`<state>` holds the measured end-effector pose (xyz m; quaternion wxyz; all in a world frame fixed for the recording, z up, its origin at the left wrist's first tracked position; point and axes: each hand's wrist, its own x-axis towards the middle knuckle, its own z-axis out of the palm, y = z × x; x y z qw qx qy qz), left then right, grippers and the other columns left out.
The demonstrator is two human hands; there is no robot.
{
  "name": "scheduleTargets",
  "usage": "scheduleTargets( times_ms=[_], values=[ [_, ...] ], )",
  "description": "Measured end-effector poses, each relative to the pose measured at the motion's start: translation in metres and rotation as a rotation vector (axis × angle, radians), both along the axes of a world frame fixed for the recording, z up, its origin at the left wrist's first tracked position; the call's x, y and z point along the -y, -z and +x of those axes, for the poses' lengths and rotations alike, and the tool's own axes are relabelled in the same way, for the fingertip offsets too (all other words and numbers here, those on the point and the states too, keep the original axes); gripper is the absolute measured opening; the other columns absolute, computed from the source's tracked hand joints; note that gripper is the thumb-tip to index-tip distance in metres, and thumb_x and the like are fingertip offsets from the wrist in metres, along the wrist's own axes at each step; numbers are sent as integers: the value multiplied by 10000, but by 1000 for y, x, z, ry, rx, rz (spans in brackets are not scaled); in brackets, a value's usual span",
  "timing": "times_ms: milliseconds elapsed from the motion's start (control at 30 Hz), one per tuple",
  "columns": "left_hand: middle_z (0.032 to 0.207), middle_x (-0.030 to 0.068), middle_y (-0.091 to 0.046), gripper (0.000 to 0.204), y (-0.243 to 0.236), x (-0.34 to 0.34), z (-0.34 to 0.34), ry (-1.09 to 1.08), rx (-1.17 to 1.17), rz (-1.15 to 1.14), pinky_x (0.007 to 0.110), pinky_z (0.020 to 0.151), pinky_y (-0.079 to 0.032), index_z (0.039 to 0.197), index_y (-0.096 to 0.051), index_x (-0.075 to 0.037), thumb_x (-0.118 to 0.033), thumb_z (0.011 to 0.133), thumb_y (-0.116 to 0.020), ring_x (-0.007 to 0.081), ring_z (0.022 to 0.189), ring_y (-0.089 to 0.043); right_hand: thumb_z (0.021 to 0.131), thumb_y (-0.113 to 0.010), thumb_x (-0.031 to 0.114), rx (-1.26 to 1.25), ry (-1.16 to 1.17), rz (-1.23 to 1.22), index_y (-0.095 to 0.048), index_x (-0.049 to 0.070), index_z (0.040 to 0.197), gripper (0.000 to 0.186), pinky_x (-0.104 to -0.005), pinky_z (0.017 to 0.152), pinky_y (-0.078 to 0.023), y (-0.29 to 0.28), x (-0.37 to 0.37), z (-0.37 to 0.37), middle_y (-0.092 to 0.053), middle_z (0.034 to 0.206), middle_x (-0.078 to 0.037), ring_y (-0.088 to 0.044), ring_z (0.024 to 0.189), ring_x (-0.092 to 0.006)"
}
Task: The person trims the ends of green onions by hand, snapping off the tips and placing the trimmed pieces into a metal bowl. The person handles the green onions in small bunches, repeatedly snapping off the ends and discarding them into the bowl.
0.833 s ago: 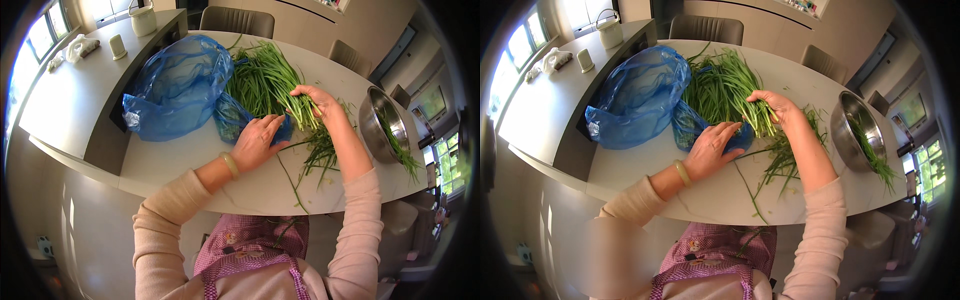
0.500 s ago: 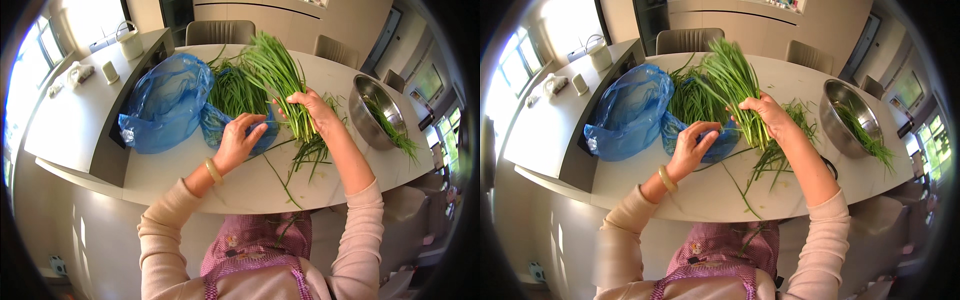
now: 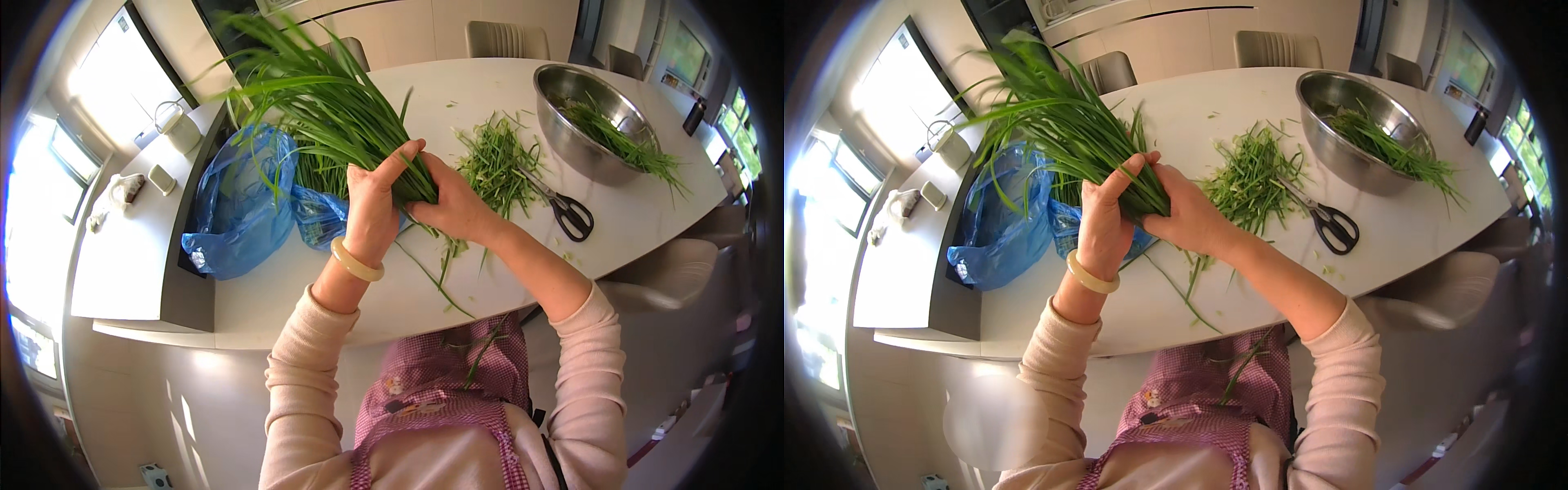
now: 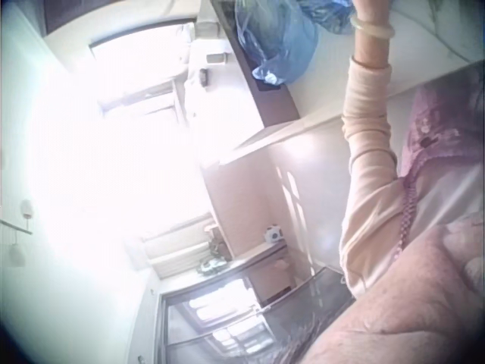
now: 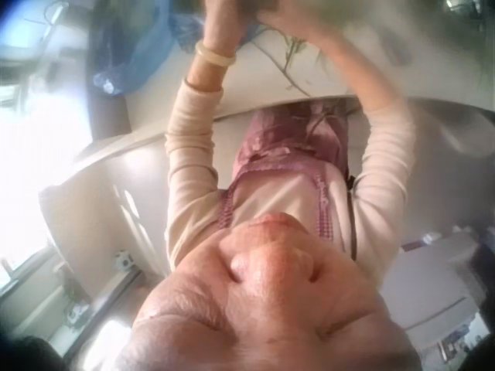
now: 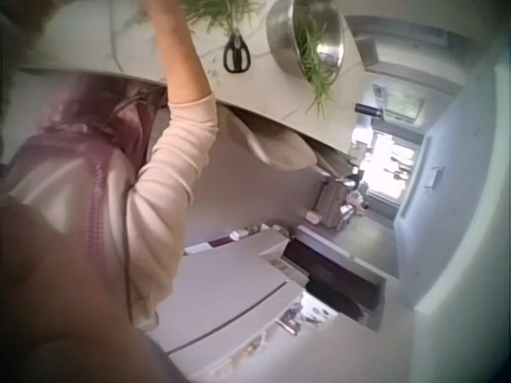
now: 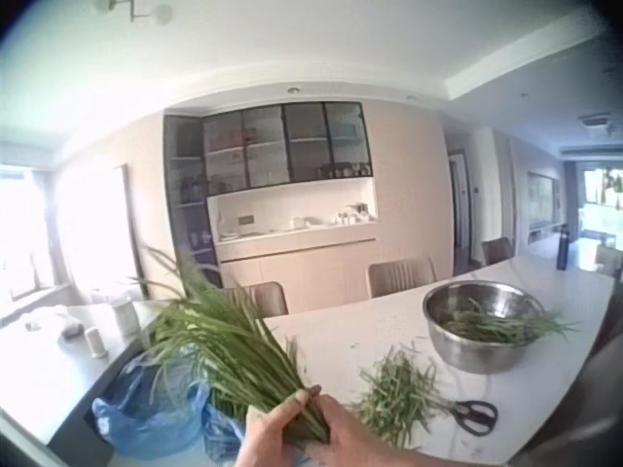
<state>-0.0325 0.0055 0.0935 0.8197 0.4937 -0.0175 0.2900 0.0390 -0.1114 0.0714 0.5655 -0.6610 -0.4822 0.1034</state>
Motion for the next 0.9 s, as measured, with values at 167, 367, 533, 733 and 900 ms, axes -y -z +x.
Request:
scheduleTargets(
  times_ms=[167,367,533,733,900],
  values=[
    [847,50,-645,179,-7,14,7,-75,-26,8,277,713,-508,931,-607,-24,8,784,-705,155,797,-639,706,-672,100,-86,-77,17,-495,-14,1169,509,-348,864,-474,-2,8,2,-622,998,-144,-610,930,-255],
    [867,49,-609,368,-13,16,-3,-113,-27,126,259,686,-512,1138,-549,1,17,793,-676,144,758,-612,711,-811,255,-148,7,230,-543,35,1128,542,-343,911,-448,17,37,28,-606,1077,-68,-586,964,-154],
    [847,40,-596,406,-6,24,-1,-77,-50,121,249,702,-500,1170,-528,4,24,791,-672,142,752,-601,698,-837,262,-124,-136,146,-506,35,1177,626,-341,973,-405,32,42,38,-557,1191,-81,-546,1084,-164],
    [767,17,-636,149,-10,48,0,-119,-85,243,242,650,-482,847,-652,12,-32,740,-745,102,679,-580,720,-753,96,-411,-281,55,-542,-25,1063,420,-287,666,-539,28,21,8,-654,834,-91,-646,696,-158],
    [890,66,-629,398,-5,45,-8,-192,-58,443,286,752,-501,1002,-593,24,-91,691,-812,158,776,-589,704,-775,99,-339,-277,110,-593,-15,1069,424,-316,782,-528,40,16,11,-668,945,-96,-641,840,-165]
  ],
)
